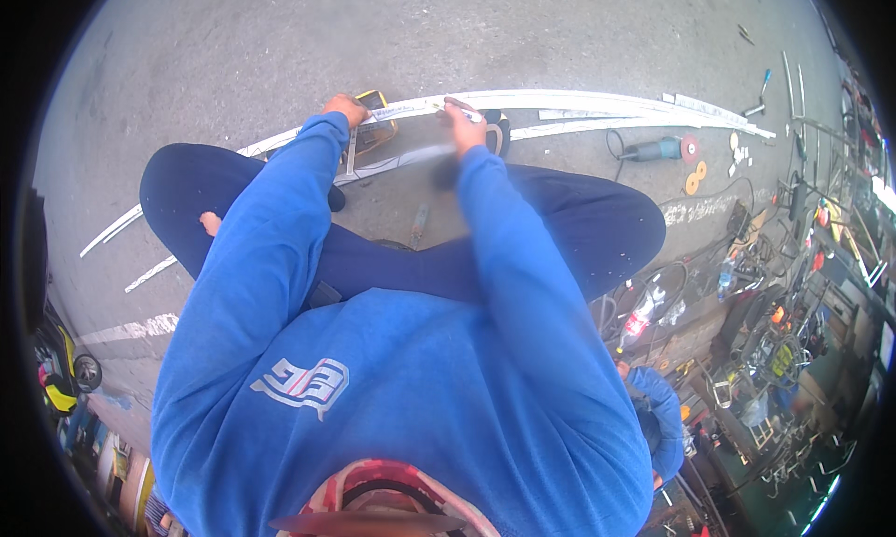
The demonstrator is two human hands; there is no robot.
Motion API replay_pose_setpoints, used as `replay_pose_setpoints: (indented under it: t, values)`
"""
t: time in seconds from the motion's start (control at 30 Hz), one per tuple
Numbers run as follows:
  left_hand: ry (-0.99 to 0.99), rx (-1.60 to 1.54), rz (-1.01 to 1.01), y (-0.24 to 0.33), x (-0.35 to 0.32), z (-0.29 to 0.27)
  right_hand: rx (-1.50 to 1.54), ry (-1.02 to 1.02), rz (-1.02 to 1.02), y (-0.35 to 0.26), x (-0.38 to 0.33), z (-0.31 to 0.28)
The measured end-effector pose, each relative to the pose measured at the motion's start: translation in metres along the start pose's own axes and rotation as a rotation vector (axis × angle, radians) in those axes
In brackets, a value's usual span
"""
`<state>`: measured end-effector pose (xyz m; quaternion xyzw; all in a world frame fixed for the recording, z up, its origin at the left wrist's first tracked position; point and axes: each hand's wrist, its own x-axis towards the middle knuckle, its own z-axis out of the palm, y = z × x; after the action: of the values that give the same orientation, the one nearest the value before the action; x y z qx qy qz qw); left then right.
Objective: The person sits on the ground and uses a square and a marker to measure and mark multiple long white metal bars. The person repeatedly positions the square along the bars and draws lines to indicate cut points.
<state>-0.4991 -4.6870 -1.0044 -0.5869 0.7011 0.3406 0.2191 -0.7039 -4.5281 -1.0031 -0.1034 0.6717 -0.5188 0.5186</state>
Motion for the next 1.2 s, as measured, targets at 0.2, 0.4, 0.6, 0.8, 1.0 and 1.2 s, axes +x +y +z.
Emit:
replay_pose_setpoints:
  t: [0.2,0.4,0.6,0.8,1.0,1.2]
  values:
    - [0.017,-0.016,0.018,-0.008,0.015,0.012,-0.030,-0.028,-0.036,0.000,-0.002,-0.001]
    - [0.064,0.005,0.036,-0.016,0.014,0.016,-0.094,-0.054,-0.066,0.005,-0.010,-0.001]
    - [0.087,-0.045,0.006,-0.014,0.016,0.019,-0.131,-0.032,-0.097,0.004,-0.010,-0.002]
    - [0.098,-0.010,0.015,-0.015,0.020,0.023,-0.124,-0.061,-0.135,-0.002,-0.014,-0.002]
    - [0.050,-0.057,0.019,-0.014,0.022,0.021,-0.870,-0.224,-0.637,0.000,-0.041,0.014]
    - [0.016,-0.062,-0.012,-0.011,0.012,0.014,-1.074,-0.405,-0.700,-0.005,-0.054,0.038]
